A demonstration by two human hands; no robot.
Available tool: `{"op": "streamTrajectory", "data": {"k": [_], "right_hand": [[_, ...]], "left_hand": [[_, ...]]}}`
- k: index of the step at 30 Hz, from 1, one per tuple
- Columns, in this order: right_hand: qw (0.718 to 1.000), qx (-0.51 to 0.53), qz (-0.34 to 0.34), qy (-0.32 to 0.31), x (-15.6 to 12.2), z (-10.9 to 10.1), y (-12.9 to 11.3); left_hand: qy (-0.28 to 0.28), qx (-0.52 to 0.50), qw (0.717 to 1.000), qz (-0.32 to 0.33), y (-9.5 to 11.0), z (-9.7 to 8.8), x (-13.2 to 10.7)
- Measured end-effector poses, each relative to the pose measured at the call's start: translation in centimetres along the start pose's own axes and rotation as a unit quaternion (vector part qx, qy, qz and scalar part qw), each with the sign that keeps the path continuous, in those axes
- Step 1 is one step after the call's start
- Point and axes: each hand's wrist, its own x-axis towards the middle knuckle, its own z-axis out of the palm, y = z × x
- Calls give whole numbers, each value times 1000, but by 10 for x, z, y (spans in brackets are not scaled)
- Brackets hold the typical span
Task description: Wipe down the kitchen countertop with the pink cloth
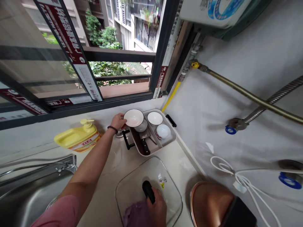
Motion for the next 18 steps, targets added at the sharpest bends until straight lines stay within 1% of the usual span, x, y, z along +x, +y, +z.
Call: {"op": "streamTrajectory", "data": {"k": [4,11,15,18], "right_hand": [[1000,5,1,1,0,5,4],[1000,-13,3,13,0,15,18],[1000,-16,5,13,0,16,16],[1000,-21,-2,9,-1,10,7]], "left_hand": [[-2,-17,1000,-21,-7,-2,-3],[-2,-37,998,-44,-10,-5,-9],[3,-54,997,-52,-11,-6,-12],[11,-63,997,-50,-11,-8,-12]]}}
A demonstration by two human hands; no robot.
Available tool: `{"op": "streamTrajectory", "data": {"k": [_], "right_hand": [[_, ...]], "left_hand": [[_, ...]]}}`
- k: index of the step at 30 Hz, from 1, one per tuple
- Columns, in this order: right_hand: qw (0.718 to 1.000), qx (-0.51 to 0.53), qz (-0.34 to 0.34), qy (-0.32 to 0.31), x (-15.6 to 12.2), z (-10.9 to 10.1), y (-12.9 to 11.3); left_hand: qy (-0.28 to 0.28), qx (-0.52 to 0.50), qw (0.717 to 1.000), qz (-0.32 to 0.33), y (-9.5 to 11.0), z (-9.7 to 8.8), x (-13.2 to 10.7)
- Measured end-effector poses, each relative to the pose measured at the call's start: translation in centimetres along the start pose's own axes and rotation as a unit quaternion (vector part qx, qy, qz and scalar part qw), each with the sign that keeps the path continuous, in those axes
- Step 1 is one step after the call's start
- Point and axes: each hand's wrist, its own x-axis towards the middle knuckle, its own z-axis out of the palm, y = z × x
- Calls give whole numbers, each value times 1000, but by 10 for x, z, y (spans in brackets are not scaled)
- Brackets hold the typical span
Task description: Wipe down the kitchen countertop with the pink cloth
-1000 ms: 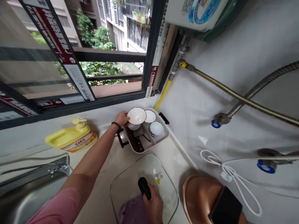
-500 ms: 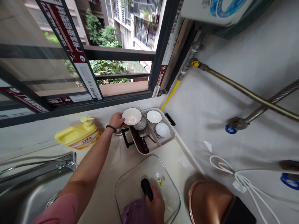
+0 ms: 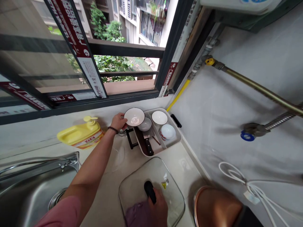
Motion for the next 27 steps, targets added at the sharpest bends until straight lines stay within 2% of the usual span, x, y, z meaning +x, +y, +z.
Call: {"op": "streamTrajectory", "data": {"k": [3,5,7,9,12,15,18,21,24,27], "right_hand": [[999,1,-34,7,14,-17,-21],[998,12,-62,5,43,-30,-45],[995,15,-95,6,90,-38,-74],[989,-9,-144,-15,151,-37,-103],[977,-98,-185,-28,238,-19,-138],[954,-196,-216,-66,294,6,-159],[936,-259,-216,-102,317,25,-166],[928,-291,-195,-126,321,33,-168],[928,-284,-193,-142,322,27,-170],[931,-277,-194,-137,329,7,-172]], "left_hand": [[0,-10,1000,0,0,-3,1],[0,-15,1000,-2,-1,-4,3],[4,-18,1000,-2,-1,-5,4],[7,-21,1000,0,-1,-6,4],[4,-28,1000,3,-1,-7,3],[6,-37,999,4,-3,-11,5],[4,-49,999,1,-7,-16,9],[5,-56,998,-1,-11,-19,12],[2,-56,998,0,-13,-21,11],[-3,-72,997,0,-14,-24,9]]}}
